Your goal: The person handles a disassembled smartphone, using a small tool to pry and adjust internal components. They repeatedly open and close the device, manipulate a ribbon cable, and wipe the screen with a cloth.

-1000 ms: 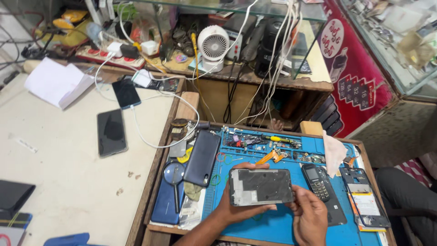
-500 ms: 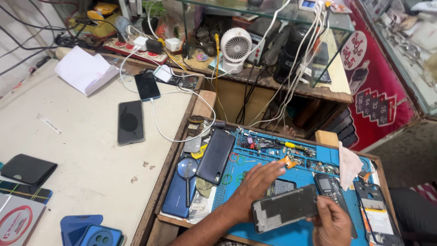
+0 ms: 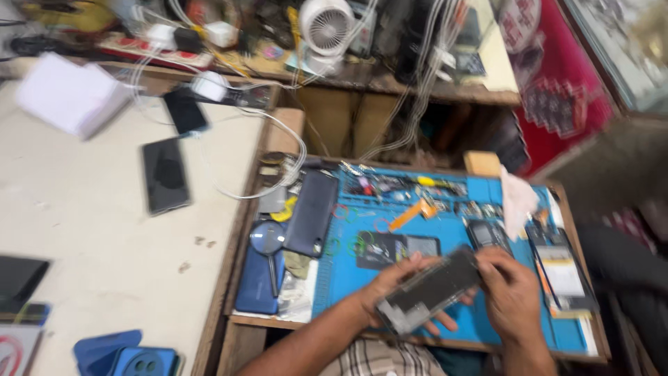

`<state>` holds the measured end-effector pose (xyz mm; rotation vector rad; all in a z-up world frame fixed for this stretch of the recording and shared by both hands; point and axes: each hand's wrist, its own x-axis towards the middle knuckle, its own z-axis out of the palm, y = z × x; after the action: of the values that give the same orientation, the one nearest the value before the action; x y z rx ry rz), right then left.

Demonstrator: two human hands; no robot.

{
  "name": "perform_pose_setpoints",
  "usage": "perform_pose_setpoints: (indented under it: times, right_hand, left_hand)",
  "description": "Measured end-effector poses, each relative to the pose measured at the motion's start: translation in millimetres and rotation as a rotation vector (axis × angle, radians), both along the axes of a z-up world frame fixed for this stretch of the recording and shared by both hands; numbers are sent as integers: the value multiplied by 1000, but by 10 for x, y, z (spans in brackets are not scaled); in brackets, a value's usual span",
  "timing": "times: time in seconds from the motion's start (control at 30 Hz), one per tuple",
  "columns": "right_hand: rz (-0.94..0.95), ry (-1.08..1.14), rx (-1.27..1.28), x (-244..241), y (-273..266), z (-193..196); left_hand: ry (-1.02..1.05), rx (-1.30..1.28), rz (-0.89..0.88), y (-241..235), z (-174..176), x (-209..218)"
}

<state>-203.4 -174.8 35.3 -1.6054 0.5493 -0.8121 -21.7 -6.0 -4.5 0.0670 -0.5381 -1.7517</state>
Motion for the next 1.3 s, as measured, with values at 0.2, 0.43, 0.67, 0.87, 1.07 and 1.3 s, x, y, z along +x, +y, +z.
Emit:
perform_pose_setpoints:
  times: [0.2, 0.43, 0.67, 0.87, 1.07, 1.3]
  right_hand:
    - [-45, 86, -202, 202, 131, 181]
    - [-355, -5, -502, 399, 355, 508]
    - [-298, 124, -616, 564, 431, 629]
    - [-337, 125, -645, 550, 423, 588]
    - [-317, 136, -545, 536, 447, 531]
    - [-250, 121, -629, 720, 616, 566]
  left_hand:
    - [169, 115, -126, -47, -50, 137]
    - [153, 217, -40, -7, 92, 130]
    - [97, 230, 2, 19, 206, 113]
    - [141, 219, 88, 35, 225, 107]
    - [135, 175, 260, -19, 86, 9]
    - [201, 52, 436, 1, 154, -26]
